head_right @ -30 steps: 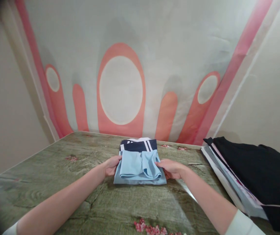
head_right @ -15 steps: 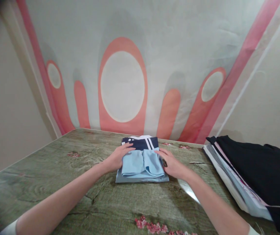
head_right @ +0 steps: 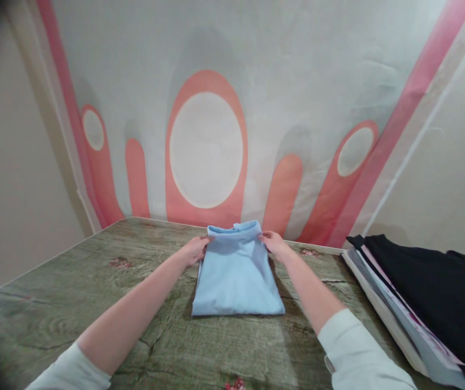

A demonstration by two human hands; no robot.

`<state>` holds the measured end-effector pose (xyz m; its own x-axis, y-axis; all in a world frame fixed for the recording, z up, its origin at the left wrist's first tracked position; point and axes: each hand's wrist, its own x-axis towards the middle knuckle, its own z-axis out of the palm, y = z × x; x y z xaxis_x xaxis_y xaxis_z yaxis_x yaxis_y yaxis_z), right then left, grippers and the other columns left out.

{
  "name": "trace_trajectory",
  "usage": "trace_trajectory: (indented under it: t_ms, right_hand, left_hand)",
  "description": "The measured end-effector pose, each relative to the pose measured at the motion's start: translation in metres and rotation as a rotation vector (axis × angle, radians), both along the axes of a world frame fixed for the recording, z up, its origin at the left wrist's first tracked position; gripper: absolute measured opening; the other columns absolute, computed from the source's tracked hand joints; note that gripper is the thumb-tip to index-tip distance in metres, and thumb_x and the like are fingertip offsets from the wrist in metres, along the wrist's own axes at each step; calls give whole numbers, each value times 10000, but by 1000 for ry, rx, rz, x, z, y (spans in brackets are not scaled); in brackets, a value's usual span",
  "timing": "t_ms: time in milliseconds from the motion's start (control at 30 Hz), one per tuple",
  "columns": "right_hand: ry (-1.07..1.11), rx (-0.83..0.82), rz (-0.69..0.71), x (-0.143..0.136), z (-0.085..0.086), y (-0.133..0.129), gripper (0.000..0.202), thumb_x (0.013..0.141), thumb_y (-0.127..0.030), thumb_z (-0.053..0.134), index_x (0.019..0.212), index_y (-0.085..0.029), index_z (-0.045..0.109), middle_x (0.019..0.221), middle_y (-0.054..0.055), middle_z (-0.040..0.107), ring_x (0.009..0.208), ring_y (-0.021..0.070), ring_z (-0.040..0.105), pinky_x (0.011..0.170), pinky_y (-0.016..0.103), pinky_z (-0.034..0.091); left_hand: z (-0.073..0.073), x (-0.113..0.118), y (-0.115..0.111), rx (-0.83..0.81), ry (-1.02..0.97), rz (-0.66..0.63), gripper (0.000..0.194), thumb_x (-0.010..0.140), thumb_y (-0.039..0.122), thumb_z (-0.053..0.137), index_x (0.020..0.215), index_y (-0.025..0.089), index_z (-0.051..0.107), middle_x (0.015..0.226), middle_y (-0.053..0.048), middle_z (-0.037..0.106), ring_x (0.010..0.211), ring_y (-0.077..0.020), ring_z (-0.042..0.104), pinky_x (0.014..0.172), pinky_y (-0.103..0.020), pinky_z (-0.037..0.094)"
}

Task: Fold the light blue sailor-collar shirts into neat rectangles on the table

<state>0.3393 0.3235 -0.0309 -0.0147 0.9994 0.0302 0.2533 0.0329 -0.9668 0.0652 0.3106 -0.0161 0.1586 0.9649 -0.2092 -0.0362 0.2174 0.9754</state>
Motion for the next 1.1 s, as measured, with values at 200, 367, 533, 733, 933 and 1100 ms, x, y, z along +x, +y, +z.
trace_trajectory:
  t_ms: [200,367,533,733,933,1100]
  right_hand:
    - [-15,-69,-85,2,-30,18,160,696,-235,639,822,-140,615,758,66,689,657,161,618,636,285,495]
    - [-40,17,-134,-2,-38,11,356,701,-248,623,1036,-146,559,822,64,676,673,158,616,662,301,496]
    - [-101,209,-143,-10,-36,1,433,714,-244,565,1137,-166,523,1004,65,640,873,181,587,844,350,449]
    - [-130,281,-80,-9,-32,-1,407,714,-220,566,1119,-178,568,1132,56,605,1046,197,533,957,358,385]
    - [-111,257,-101,-6,-41,2,419,707,-147,559,1125,-168,549,1155,76,593,1088,181,527,960,355,396]
    - [-78,217,-119,-1,-42,0,449,710,-162,567,1156,-150,514,1150,109,592,1063,191,544,932,369,418]
  left_hand:
    - [-7,-6,2,-25,1,36,526,749,153,638,1234,157,432,910,-78,675,677,-135,634,577,-212,498]
    - [-3,0,-7,39,-169,-54,624,784,120,604,1337,232,337,993,-52,664,785,-138,645,728,-267,525]
    - [2,4,-11,23,-174,-29,360,800,238,611,1138,121,572,985,-101,675,878,-189,641,815,-299,507]
    - [-7,3,-10,222,54,109,393,768,202,605,1153,128,576,1140,-94,622,1058,-220,570,951,-335,417]
    - [-17,-1,-14,371,347,142,571,609,102,676,1167,139,563,1259,-91,535,1223,-266,418,1063,-341,263]
    - [-14,-4,-24,546,605,43,621,653,166,656,1249,124,484,1260,-119,516,1206,-270,430,1056,-349,273]
